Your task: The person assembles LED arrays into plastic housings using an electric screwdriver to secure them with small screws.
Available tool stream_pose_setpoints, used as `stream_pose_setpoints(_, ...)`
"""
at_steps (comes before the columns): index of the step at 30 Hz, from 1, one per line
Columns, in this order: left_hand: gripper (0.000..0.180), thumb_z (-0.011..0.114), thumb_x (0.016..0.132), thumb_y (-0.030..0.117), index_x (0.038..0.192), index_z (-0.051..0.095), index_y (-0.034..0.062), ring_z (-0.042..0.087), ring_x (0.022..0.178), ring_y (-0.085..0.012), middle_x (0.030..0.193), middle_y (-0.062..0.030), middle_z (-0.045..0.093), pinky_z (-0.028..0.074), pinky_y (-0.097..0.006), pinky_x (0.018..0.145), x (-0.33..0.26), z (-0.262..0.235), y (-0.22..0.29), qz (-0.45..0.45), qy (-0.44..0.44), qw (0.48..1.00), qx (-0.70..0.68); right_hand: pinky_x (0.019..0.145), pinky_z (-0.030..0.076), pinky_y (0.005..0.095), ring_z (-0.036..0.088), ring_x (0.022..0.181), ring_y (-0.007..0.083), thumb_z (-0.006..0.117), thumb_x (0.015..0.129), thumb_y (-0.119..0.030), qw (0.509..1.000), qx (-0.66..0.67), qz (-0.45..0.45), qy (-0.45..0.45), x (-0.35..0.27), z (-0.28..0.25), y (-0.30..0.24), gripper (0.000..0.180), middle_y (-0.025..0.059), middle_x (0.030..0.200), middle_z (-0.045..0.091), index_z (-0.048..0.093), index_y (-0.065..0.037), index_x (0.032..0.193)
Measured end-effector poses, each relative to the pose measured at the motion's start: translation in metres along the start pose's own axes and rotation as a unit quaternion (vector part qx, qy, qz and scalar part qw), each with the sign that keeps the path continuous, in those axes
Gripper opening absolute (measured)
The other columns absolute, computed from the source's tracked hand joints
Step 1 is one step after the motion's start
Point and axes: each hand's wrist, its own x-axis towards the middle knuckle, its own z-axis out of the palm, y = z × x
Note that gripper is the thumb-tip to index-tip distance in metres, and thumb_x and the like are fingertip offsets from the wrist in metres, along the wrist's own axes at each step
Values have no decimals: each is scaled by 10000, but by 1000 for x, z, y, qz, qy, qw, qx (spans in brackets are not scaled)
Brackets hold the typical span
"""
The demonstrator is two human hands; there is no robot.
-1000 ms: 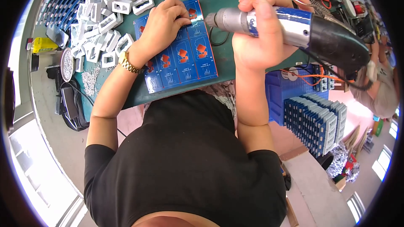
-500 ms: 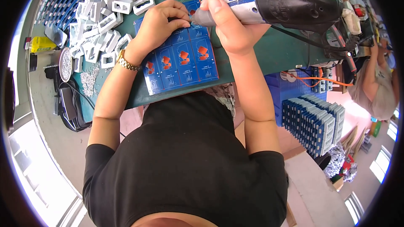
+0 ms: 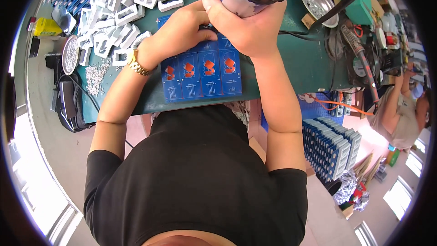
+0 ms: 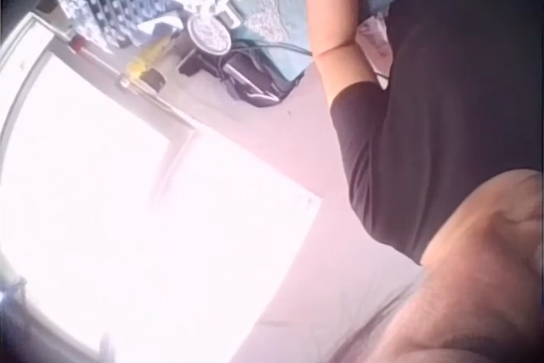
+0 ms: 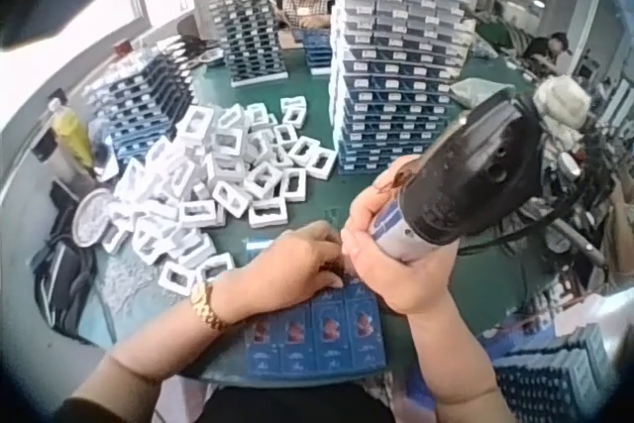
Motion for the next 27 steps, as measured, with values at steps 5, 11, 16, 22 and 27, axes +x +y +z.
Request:
stream_pose_setpoints(5, 358, 741, 737, 105, 1059, 611, 18, 579, 1003, -345, 1161, -134, 559, 481, -391, 838, -25, -66, 44, -50, -52, 990, 121, 640, 510, 286, 584, 682, 154, 602, 762, 143, 995, -36, -70, -60, 4, -10, 21, 452, 122, 808, 578, 435, -31, 1145)
stream_pose_setpoints(11, 251, 733, 752, 131, 945, 623, 14, 608, 820, -309, 909, -122, 610, 475, -390, 691, -128, -107, 62, -254, -62, 945, 196, 648, 506, 300, 576, 689, 163, 599, 762, 152, 997, -28, -43, -62, 7, -7, 25, 464, 127, 815, 577, 439, -36, 1156)
stream_pose_setpoints(16, 192, 730, 766, 133, 860, 634, -4, 614, 660, -278, 795, -131, 615, 483, -348, 604, -174, -95, 61, -421, 68, 894, 135, 681, 483, 325, 560, 697, 180, 541, 787, 166, 996, -43, -51, -59, 2, -7, 21, 484, 130, 845, 568, 409, -20, 1213)
stream_pose_setpoints(22, 110, 705, 773, 118, 821, 646, 39, 621, 733, -293, 807, -119, 604, 488, -369, 651, -163, -58, 42, -404, 122, 901, 105, 751, 501, 420, 580, 701, 198, 589, 780, 27, 989, 71, -62, -118, 10, -33, 22, 511, 131, 840, 563, 381, 20, 1247)
stream_pose_setpoints(27, 88, 659, 803, 90, 835, 597, 36, 602, 767, -317, 807, -117, 569, 479, -395, 661, -166, -52, 45, -360, 91, 908, 194, 744, 490, 448, 576, 695, 240, 572, 782, 6, 985, 89, -119, -82, 2, -49, 12, 495, 158, 835, 569, 390, 1, 1243)
